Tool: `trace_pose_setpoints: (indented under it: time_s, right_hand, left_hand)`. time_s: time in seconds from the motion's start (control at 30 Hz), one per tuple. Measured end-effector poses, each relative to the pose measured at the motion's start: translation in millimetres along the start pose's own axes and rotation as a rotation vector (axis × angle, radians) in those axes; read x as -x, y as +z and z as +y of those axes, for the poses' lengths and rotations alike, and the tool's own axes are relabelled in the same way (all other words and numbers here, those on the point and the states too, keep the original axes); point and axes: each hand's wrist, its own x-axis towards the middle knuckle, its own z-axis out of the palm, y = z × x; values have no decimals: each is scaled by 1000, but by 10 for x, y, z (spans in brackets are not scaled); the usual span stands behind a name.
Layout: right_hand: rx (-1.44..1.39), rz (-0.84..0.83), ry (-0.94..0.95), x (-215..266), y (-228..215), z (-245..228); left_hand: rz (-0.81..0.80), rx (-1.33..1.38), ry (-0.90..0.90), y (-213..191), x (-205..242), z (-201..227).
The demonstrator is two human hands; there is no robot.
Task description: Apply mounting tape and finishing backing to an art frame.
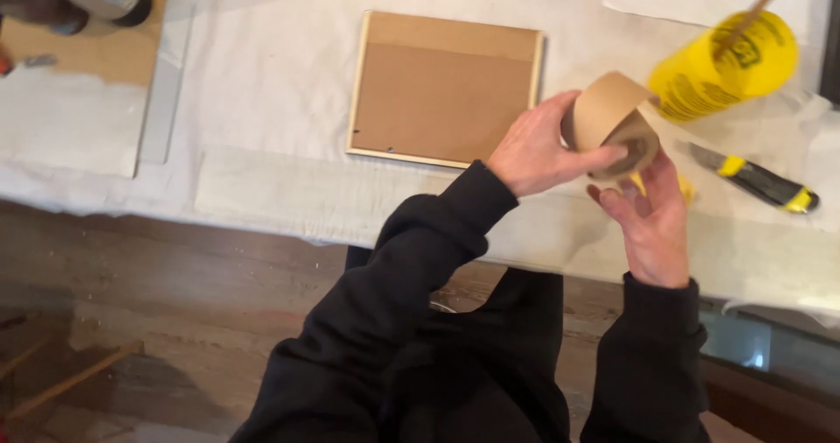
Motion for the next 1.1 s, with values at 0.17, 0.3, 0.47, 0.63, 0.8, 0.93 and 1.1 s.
trace_pose_setpoints:
  time_s: [0.17,0.3,0.47,0.63,0.8,0.93,1.1]
  right_hand:
    - [-217,-361,155,-333,271,247]
    - [-186,-415,248,-384,721,400]
    - [-106,-418,212,-415,1136,405]
    - [7,-278,75,-440,1242,496]
    - [172,-256,-10,-498,1334,423]
    - [240,-256,-17,-586,1348,365]
    - [229,-239,36,-632,1176,396]
  left_hand:
    - [-53,312,5,-645,451,-115]
    - [10,368,-39,-908,785,-418]
    - [2,513,-65,-1182,1042,-728]
    - [125,836,5,-1289,1134,-1099]
    - [442,756,-194,-1439,1168,-1442]
    - [534,671,-306,-1610,1169,-1706]
    - [505,22,-200,-1810,1185,-1500]
